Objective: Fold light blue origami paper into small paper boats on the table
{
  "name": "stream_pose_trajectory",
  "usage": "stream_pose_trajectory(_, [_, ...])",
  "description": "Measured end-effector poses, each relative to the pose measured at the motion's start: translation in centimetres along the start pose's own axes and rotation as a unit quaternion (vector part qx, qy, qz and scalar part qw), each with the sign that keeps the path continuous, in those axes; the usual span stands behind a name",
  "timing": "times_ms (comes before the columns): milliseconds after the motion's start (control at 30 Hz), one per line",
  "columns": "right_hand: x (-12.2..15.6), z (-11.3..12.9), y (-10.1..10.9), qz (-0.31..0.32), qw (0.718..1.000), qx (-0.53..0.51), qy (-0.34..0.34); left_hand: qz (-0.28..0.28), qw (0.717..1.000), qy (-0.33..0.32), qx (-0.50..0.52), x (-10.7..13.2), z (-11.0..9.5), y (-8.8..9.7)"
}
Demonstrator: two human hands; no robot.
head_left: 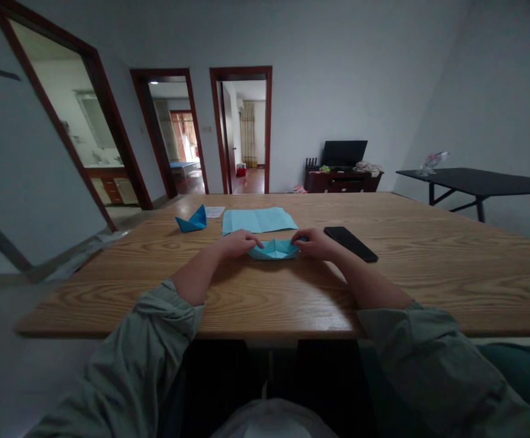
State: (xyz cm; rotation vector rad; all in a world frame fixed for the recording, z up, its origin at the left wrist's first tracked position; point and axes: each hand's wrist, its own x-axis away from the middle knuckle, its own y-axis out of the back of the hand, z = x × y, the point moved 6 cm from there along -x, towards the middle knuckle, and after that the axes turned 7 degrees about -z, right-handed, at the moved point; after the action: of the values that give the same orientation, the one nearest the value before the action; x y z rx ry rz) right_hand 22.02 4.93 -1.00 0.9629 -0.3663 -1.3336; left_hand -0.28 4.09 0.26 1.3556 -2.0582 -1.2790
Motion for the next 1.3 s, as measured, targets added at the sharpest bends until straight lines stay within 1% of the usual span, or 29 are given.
stream_pose_trajectory(100, [0.1, 0.0, 0.1, 0.004, 1.000, 0.004, -0.008, 0.006, 1.000, -0.010, -0.008, 0.2, -0.5, 0.1])
stream_pose_trajectory(233, [0.2, 0.3, 0.0, 0.006, 1.000, -0.001, -0.005, 0.022, 0.998, -0.049, -0.024, 0.4, -1.3, 0.1])
stream_pose_trajectory(533, [0.1, 0.3, 0.0, 0.001, 1.000, -0.008, 0.000, 0.039, 0.996, -0.073, -0.043, 0.3, -1.7, 0.0])
stream_pose_trajectory(600, [0.1, 0.2, 0.0, 0.004, 1.000, -0.009, -0.002, 0.032, 0.996, -0.070, -0.041, 0.3, -1.6, 0.0])
stream_pose_trajectory(733, [0.2, 0.2, 0.1, -0.002, 1.000, -0.004, -0.004, 0.001, 0.998, -0.055, -0.008, 0.3, -1.3, 0.3])
stream_pose_trajectory(867, [0.3, 0.7, 0.3, -0.011, 1.000, -0.008, 0.012, -0.039, 0.997, -0.062, 0.025, 0.5, -1.1, 1.0])
stream_pose_trajectory(933, [0.3, 0.9, 0.5, -0.017, 1.000, -0.013, 0.014, -0.050, 0.996, -0.060, 0.036, 0.5, -0.8, 1.1])
stream_pose_trajectory(967, [0.3, 1.0, 0.5, -0.021, 1.000, -0.013, 0.014, -0.048, 0.997, -0.053, 0.042, 0.5, -0.6, 1.1])
stream_pose_trajectory(1033, [0.4, 1.1, 0.6, -0.022, 1.000, -0.011, 0.016, -0.027, 0.998, -0.030, 0.056, 0.4, -0.1, 0.7])
stream_pose_trajectory(1133, [0.6, 1.4, 0.6, -0.007, 1.000, -0.009, 0.020, 0.003, 0.998, -0.016, 0.065, 0.4, 0.2, 0.1])
stream_pose_trajectory(1300, [1.2, 1.9, 0.7, 0.056, 0.998, -0.026, 0.017, -0.008, 1.000, -0.007, 0.019, 0.3, 0.7, 0.4])
